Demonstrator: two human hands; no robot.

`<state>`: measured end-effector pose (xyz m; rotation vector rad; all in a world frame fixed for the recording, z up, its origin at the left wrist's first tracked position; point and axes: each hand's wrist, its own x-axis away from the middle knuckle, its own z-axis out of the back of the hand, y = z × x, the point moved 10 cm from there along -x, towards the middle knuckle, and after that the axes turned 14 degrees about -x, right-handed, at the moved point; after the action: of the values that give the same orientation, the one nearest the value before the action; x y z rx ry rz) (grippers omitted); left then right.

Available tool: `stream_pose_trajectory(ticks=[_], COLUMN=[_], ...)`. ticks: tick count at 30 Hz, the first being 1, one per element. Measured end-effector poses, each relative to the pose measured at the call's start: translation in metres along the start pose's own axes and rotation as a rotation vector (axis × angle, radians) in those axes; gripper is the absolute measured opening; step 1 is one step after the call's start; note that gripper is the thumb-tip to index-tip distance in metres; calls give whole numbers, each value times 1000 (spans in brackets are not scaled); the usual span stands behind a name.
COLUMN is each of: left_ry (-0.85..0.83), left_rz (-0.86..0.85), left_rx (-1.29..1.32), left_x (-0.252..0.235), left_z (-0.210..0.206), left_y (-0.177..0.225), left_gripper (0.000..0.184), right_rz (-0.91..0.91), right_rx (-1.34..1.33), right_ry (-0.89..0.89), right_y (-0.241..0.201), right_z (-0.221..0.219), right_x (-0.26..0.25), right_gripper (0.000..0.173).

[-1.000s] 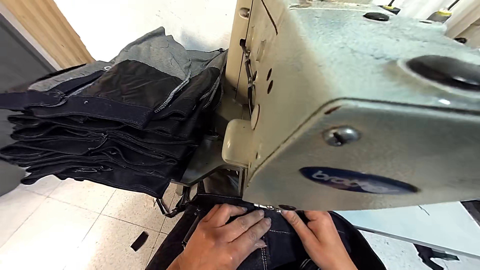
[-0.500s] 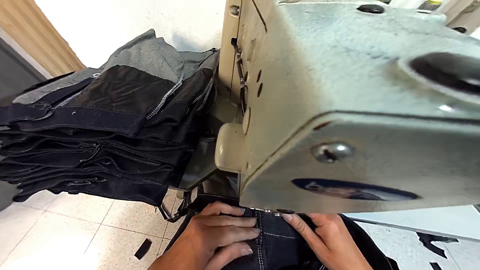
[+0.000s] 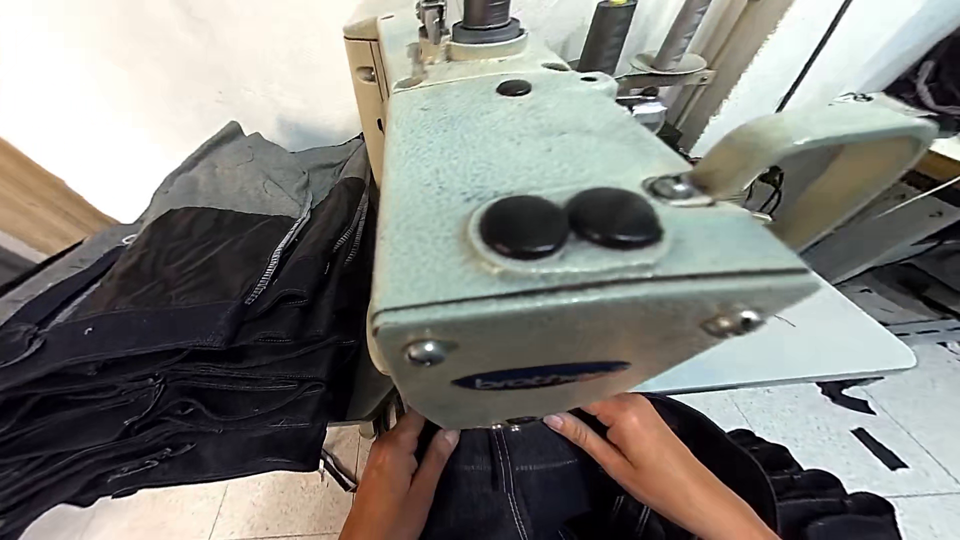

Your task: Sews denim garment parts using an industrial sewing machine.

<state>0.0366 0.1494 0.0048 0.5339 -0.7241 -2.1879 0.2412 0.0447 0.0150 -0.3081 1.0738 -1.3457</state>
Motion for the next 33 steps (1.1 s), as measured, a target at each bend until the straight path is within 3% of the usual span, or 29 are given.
stream_pose_trajectory(ticks=[9, 16, 19, 21, 25, 28, 30, 33], left_ry=[-91, 104, 163, 161, 242, 199, 17, 64], left_rz=[-5, -74, -52, -137, -229, -177, -93, -205], left_rx=[-107, 155, 142, 124, -117, -176, -172, -192], left_x=[-6, -9, -27, -35, -33, -38, -44, -44], left_z=[-16, -10, -4, 0, 9, 7, 5, 7], left_y=[6, 9, 4, 10, 24, 23, 29, 32], left_gripper=[53, 34, 19, 15, 12, 16, 22, 20], right_rz=[-17, -11, -63, -142, -142, -109, -83, -96], right_rx=[-8, -75, -31, -69, -80, -75, -72, -68], right_ry=[13, 161, 192, 159, 133, 148, 154, 131], right_y=[4, 9, 14, 20, 17, 12, 9, 8], right_z=[-3, -1, 4, 6, 8, 11, 14, 14], right_x=[3, 0, -21, -31, -34, -34, -35, -37], right_gripper=[48, 45, 33, 28, 27, 20, 19, 22])
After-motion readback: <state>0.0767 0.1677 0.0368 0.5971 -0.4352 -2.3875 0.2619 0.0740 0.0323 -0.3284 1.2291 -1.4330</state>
